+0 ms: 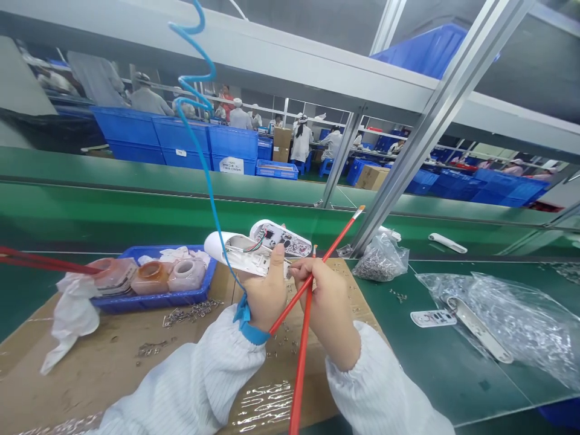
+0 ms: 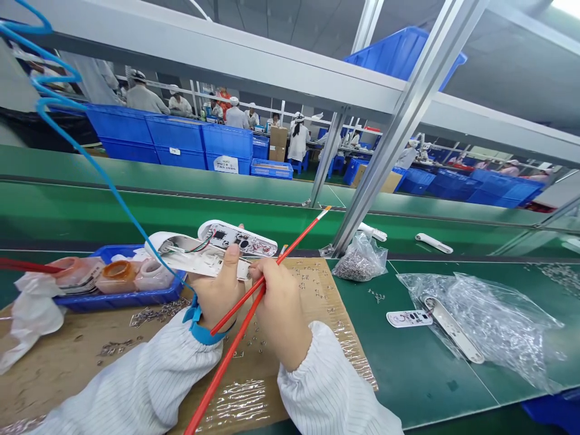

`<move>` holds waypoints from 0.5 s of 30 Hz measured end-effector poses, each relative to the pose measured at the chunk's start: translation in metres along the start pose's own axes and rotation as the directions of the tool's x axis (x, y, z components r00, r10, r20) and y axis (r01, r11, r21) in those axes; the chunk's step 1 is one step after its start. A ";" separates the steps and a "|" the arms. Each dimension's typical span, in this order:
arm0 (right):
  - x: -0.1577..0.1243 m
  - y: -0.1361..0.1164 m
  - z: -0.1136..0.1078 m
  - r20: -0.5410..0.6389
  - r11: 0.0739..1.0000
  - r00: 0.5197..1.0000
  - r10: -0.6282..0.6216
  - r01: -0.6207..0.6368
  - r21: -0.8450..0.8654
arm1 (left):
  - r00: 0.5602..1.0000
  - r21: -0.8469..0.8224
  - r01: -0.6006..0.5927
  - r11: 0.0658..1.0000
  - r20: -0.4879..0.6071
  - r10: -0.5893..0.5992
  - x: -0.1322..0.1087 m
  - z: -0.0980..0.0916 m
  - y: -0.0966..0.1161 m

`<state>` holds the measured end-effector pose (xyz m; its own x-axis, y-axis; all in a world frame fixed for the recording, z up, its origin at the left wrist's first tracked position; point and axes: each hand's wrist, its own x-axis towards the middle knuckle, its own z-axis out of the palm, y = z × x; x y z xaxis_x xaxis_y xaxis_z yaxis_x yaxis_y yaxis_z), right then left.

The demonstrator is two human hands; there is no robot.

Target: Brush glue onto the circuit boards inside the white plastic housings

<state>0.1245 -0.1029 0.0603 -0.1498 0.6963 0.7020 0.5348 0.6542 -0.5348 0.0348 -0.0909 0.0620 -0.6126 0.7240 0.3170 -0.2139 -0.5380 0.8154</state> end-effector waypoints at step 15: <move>-0.016 -0.005 0.026 -0.218 0.995 0.976 -0.014 -0.007 -0.096 | 0.991 -0.030 -0.096 0.995 -0.095 0.093 0.000 0.002 -0.009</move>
<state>0.1028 -0.1101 0.0396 0.0277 0.6061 0.7949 0.6136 0.6175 -0.4922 0.0381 -0.0853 0.0551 -0.6995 0.6264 0.3439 -0.1768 -0.6179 0.7661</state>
